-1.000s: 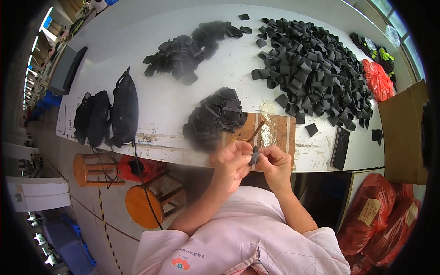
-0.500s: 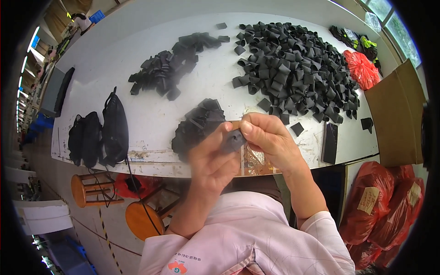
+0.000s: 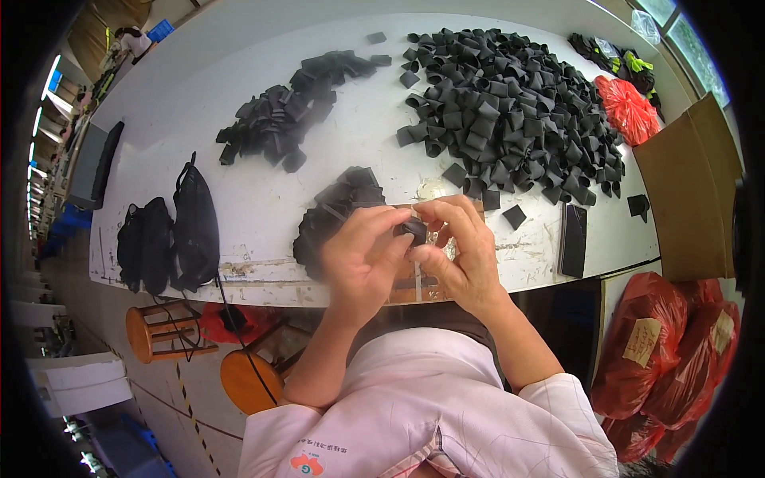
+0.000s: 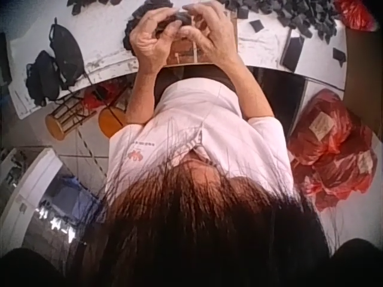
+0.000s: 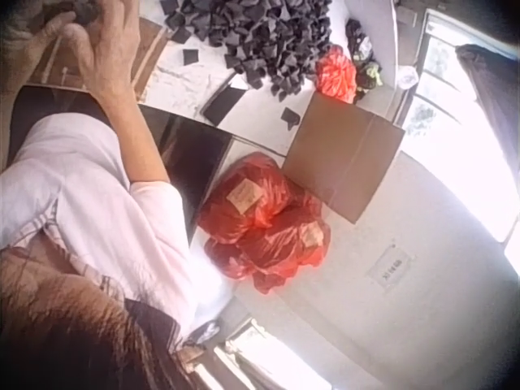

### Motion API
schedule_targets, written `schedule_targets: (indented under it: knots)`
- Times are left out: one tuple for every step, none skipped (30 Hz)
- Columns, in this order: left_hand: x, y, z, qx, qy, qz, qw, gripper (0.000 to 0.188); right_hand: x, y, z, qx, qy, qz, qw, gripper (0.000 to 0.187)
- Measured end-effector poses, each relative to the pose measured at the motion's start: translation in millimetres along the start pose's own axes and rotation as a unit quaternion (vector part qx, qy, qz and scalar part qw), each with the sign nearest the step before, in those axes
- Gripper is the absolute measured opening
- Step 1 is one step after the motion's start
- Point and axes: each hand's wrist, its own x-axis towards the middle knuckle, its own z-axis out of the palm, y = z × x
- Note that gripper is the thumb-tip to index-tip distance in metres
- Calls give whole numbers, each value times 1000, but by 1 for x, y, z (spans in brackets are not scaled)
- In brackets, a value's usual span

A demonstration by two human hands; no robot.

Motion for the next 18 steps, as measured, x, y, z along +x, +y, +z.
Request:
schedule_targets:
  knots:
    - [0, 2, 0, -8, 6, -26, 1000, 18, 1, -4, 1, 1, 0, 0, 1000, 34]
    - [-1, 1, 0, -7, 6, -26, 1000, 18, 2, -7, 1, -33, -8, -23, 999, 34]
    - [-1, -2, -1, -9, 21, -19, 1000, 17, 2, -9, 1, -70, -14, -45, 996, 34]
    - [-1, -4, -2, -11, 37, -12, 999, 17, 3, -8, 2, -72, -17, -44, 996, 28]
    - [0, -4, -3, -12, 36, -12, 999, 17, 5, -8, 3, -73, -17, -43, 996, 28]
    - [0, -4, -4, -4, 45, -26, 999, 16, 7, -8, 4, -81, -18, -45, 996, 23]
    - [1, -4, -5, 3, 54, -39, 998, 16, 8, -8, 5, -88, -19, -46, 995, 19]
    - [2, -3, -4, 8, 59, -39, 997, 16, 8, -3, 6, -88, -21, -46, 995, 19]
    - [2, -3, -2, 8, 58, -39, 998, 16, 6, 5, 8, -54, -18, -36, 998, 16]
    - [1, -2, -1, 17, 48, -33, 998, 16, 4, 10, 9, -21, -15, -26, 999, 13]
    - [1, -2, 0, 27, 37, -27, 999, 16, 1, 11, 9, -22, -15, -26, 999, 13]
    - [0, -3, -1, 31, 24, -12, 999, 15, -3, 10, 9, -20, -13, -14, 1000, 13]
    - [0, -2, -1, 32, 25, -11, 999, 15, -5, 10, 9, -19, -11, -3, 1000, 13]
    - [1, 1, 2, 24, 20, -7, 999, 13, -4, 10, 10, -18, -12, -4, 1000, 13]
    - [2, 2, 2, 15, 13, -1, 1000, 12, -3, 9, 10, -35, -11, -15, 999, 13]
    - [3, 2, 0, 18, -6, -4, 1000, 17, -2, 9, 10, -53, -10, -27, 998, 13]
    - [3, 1, -1, 17, -7, -3, 1000, 17, -1, 8, 10, -54, -9, -28, 998, 13]
    - [2, -1, -2, 27, -4, 1, 1000, 17, -1, 6, 8, -48, -21, -18, 998, 14]
